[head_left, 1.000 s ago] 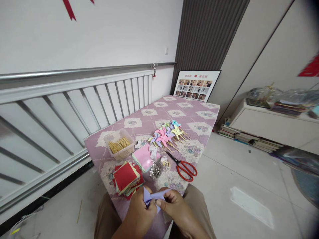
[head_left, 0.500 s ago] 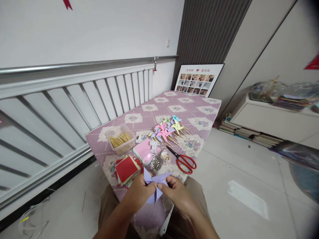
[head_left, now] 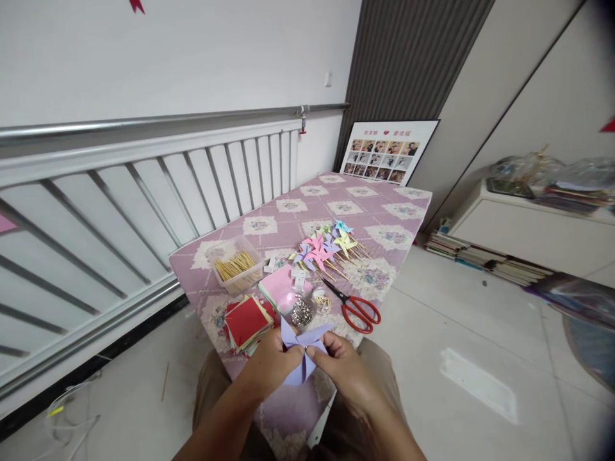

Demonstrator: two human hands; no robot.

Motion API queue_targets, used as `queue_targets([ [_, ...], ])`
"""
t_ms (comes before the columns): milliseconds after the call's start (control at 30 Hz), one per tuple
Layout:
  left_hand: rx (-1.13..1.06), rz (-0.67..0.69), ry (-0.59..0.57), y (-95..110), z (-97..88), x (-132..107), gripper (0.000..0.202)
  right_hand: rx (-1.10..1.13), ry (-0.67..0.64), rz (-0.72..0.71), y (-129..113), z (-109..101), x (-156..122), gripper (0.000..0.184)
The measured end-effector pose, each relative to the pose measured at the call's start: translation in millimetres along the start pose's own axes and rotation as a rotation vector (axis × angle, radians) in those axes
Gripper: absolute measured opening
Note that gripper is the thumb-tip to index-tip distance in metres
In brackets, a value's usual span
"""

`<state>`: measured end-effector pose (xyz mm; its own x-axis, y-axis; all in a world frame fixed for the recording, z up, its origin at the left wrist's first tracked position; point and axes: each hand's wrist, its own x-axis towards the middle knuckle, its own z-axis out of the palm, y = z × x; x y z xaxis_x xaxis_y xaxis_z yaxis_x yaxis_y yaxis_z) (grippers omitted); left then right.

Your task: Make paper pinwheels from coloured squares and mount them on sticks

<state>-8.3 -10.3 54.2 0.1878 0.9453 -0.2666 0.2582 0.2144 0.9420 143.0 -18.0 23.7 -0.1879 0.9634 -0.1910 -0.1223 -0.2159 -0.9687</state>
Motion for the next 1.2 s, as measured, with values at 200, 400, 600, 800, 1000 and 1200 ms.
queue_targets([
  [200, -0.037, 0.031, -0.008, -15.9, 0.1, -2.2, 0.001, -0.009, -0.031, 0.036, 7.6, 2.2, -2.5, 0.028],
  [400, -0.103, -0.005, 0.081, -36.5, -1.8, -9.2, 0.005, -0.002, -0.076, 0.106, 25.3, 10.6, 2.0, 0.034],
  [600, -0.043, -0.013, 0.155, -64.6, -8.2, -15.1, 0.005, -0.087, -0.135, 0.144, 37.4, 23.3, 5.3, 0.036],
  [800, -0.253, -0.068, 0.162, -81.5, -9.6, -20.7, 0.015, -0.118, -0.175, 0.141, 41.4, 35.0, 7.5, 0.032],
  [1000, -0.295, -0.085, 0.188, -91.7, -16.7, -21.3, 0.019, -0.120, -0.162, 0.182, 50.2, 45.6, 11.0, 0.031],
  [1200, -0.244, -0.086, 0.207, -106.9, -24.0, -19.1, 0.020, -0.215, -0.150, 0.105, 58.6, 51.0, 16.8, 0.026],
])
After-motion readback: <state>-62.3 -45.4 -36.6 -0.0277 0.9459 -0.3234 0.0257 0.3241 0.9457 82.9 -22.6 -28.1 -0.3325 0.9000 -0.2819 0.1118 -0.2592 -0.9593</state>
